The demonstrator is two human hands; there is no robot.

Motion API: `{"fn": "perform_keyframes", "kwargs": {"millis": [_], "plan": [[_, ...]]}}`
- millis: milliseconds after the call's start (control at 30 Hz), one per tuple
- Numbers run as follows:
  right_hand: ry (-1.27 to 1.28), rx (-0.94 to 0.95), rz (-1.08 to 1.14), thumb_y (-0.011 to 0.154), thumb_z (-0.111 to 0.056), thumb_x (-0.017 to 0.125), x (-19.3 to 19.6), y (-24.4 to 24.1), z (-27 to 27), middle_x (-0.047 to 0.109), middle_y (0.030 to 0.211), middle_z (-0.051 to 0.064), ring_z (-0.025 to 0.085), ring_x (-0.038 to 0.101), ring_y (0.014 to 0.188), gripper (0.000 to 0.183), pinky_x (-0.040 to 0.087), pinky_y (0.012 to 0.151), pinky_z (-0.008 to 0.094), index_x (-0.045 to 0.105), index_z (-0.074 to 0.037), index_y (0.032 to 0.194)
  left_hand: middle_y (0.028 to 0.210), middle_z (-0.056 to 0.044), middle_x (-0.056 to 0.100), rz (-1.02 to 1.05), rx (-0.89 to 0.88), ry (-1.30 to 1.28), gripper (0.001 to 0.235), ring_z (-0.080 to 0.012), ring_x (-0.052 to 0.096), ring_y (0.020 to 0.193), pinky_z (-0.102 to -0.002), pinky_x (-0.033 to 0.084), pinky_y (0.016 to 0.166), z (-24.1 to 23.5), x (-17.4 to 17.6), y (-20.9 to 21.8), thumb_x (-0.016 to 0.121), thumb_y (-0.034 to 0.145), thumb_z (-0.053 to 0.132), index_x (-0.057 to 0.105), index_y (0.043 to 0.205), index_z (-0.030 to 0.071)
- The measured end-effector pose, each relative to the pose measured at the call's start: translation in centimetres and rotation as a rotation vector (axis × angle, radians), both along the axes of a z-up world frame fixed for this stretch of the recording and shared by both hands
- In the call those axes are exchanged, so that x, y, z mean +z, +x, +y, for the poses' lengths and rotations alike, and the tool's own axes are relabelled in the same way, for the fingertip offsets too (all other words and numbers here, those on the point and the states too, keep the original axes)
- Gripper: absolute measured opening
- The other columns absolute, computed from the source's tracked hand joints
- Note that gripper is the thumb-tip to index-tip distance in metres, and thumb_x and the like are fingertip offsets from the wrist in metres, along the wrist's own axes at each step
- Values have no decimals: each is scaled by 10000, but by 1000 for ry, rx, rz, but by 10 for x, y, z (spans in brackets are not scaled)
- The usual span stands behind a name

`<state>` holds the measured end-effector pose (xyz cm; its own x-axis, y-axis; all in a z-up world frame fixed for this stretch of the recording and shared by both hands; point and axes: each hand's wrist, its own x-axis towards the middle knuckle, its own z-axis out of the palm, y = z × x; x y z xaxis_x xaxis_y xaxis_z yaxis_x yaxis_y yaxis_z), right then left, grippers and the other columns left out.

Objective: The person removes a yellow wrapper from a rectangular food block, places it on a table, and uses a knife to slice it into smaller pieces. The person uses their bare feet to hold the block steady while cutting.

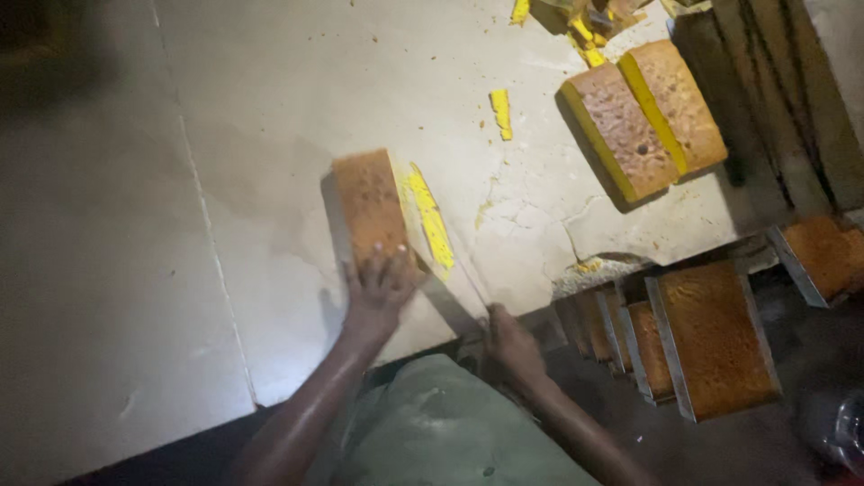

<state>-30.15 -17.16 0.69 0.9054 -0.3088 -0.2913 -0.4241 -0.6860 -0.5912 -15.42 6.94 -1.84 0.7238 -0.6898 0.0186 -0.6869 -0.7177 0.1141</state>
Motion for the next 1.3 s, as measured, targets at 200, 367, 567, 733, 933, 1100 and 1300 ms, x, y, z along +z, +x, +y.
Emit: {"fn": "perform_keyframes", "kwargs": {"millis": [200,367,567,733,933,1100,1300], "plan": [[-219,575,236,936,-397,655,-36,-11,-39,700,1078,74,295,656,1090,296,521,945,450,619,-189,1144,1649,-262,255,-12,475,-122,502,-497,125,1563,-794,155,1166,57,-4,117,689,886,204,575,1374,187],[-251,746,-280,869,-290,600,-100,89,-111,649,1330,185,353,547,1271,469,396,1048,503,650,-104,1297,1609,-314,238,1,430,-222,858,-531,131,1549,-750,144,1204,59,31,223,806,809,357,407,1531,119],[-548,38,-232,960,-248,698,-67,310,-230,670,933,203,383,652,870,208,498,744,497,703,-43,992,1592,-314,161,263,464,-71,1186,-469,139,1480,-677,124,1162,17,49,322,782,727,608,181,1580,44],[-12,-275,-471,1112,-212,673,-13,322,-204,644,753,82,187,622,629,236,509,595,367,640,-17,982,1548,-245,354,322,541,133,955,-402,367,1422,-606,317,1143,-5,82,315,642,920,478,187,1649,60],[451,-310,-333,894,-133,757,-9,221,-119,538,689,-2,85,484,484,435,408,384,277,513,-66,1248,1490,-199,448,271,307,41,904,-376,454,1322,-565,395,1048,-44,95,184,661,886,379,248,1603,15],[509,-71,-135,951,-119,696,2,112,-105,675,906,52,157,635,824,280,517,720,328,622,-50,1212,1502,-192,419,324,95,-8,1035,-357,391,1359,-576,292,1079,-97,90,44,802,713,438,311,1530,37],[523,92,-42,925,-135,669,-20,1,-113,763,960,131,211,738,878,318,575,786,357,629,-47,1229,1504,-147,452,319,109,-5,1075,-331,411,1366,-565,298,1104,-103,88,-4,833,671,482,371,1549,68]]}}
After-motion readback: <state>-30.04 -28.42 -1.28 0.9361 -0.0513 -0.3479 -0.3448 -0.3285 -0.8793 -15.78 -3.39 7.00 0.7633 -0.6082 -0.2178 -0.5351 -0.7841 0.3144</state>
